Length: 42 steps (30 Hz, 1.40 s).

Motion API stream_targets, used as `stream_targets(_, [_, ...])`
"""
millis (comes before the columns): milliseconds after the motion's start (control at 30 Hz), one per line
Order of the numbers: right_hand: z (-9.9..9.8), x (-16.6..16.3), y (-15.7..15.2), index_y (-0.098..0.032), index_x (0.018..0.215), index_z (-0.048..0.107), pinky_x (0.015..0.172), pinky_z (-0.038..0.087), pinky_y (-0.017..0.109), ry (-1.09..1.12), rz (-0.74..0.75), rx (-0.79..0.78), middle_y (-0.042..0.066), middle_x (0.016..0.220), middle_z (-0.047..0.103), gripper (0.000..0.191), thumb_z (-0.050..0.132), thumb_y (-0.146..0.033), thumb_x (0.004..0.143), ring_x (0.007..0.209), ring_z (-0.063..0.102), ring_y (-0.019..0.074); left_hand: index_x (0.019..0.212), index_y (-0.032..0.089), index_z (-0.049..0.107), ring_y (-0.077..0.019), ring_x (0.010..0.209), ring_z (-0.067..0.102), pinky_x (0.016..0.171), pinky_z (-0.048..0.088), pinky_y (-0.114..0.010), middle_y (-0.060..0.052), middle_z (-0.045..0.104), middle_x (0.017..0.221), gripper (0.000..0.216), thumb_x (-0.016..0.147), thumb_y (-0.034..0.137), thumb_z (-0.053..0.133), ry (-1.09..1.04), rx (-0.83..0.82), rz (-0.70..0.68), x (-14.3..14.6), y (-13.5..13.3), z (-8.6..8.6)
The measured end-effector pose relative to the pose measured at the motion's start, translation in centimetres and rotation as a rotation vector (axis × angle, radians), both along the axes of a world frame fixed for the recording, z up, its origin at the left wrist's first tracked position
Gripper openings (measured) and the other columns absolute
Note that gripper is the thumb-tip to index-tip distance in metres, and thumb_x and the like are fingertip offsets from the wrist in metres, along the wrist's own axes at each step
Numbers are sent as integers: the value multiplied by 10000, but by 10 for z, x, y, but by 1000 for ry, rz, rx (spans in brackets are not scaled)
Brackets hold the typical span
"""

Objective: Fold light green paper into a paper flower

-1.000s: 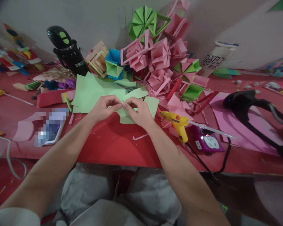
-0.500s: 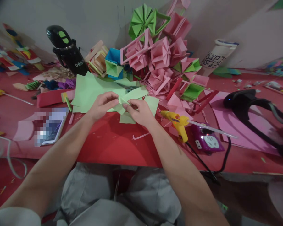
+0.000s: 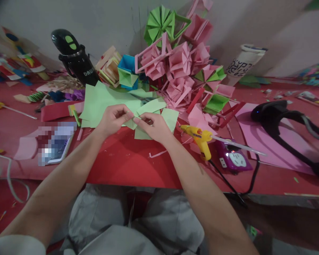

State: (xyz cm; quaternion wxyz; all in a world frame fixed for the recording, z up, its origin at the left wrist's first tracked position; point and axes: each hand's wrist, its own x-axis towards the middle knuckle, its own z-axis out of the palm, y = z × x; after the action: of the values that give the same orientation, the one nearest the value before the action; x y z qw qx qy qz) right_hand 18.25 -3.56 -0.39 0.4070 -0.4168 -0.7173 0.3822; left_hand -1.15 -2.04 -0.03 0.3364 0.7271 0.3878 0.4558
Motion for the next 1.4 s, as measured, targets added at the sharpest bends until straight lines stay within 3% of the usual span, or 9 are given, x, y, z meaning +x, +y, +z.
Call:
stream_targets(100, [0,0,1,-182,785,675,613,413,273,45,-9,36,22,750,656,446,673,-626,832,675,523,134,712,166,606,-112,611,437,562,359,-254,6,544,651,279,879,380,670,19,1,-12,1,0,-1])
stream_targets(300, [-2,4,1,-187,721,603,598,385,278,-25,19,119,-2,658,571,392,623,-538,895,627,468,124,795,164,637,-108,604,435,558,361,-253,5,555,693,276,906,417,632,79,-84,-76,5,-6,3])
stream_targets(567, [-4,2,2,-185,689,595,549,330,271,-62,1,-4,-13,611,534,459,622,-605,872,580,423,116,707,181,598,-119,598,457,565,386,-259,9,566,647,215,852,333,644,86,-31,43,2,-1,-2])
stream_targets(700, [-8,4,5,-193,658,532,567,325,273,-117,-28,53,-30,587,476,435,594,-547,903,571,395,111,783,165,673,-127,646,523,621,430,-269,-8,632,710,227,863,376,655,97,-91,-9,0,1,-1])
stream_targets(933, [-11,2,6,-182,670,578,562,344,269,-89,-12,-23,-13,609,558,451,584,-571,899,579,452,117,661,166,601,-109,561,411,541,333,-253,24,510,586,257,833,352,642,170,-114,81,-7,4,0])
stream_targets(1133, [-11,5,5,-191,642,546,551,325,266,-146,99,-81,-47,567,483,298,581,-380,870,540,400,104,726,188,683,-160,639,580,642,455,-290,-12,638,661,301,877,437,605,310,-334,-161,-30,9,4])
stream_targets(1200, [-9,10,7,-196,628,534,564,335,274,-108,4,-50,-42,576,488,230,579,-309,823,561,423,114,805,203,715,-213,781,657,737,501,-334,-51,722,821,285,873,459,608,360,-319,-57,-39,12,4])
stream_targets(1267, [-8,15,10,-205,612,508,582,343,284,-41,-171,41,-35,581,483,233,585,-293,813,581,440,124,907,213,731,-265,926,678,842,514,-391,-90,742,985,255,850,437,625,444,-246,207,-49,17,3])
stream_targets(1400, [-5,21,12,-219,786,528,624,396,302,135,-551,265,-20,705,526,212,652,-379,852,632,467,136,1178,205,680,-390,1280,546,1062,425,-559,-177,583,1392,380,825,327,605,644,-139,644,-69,24,2])
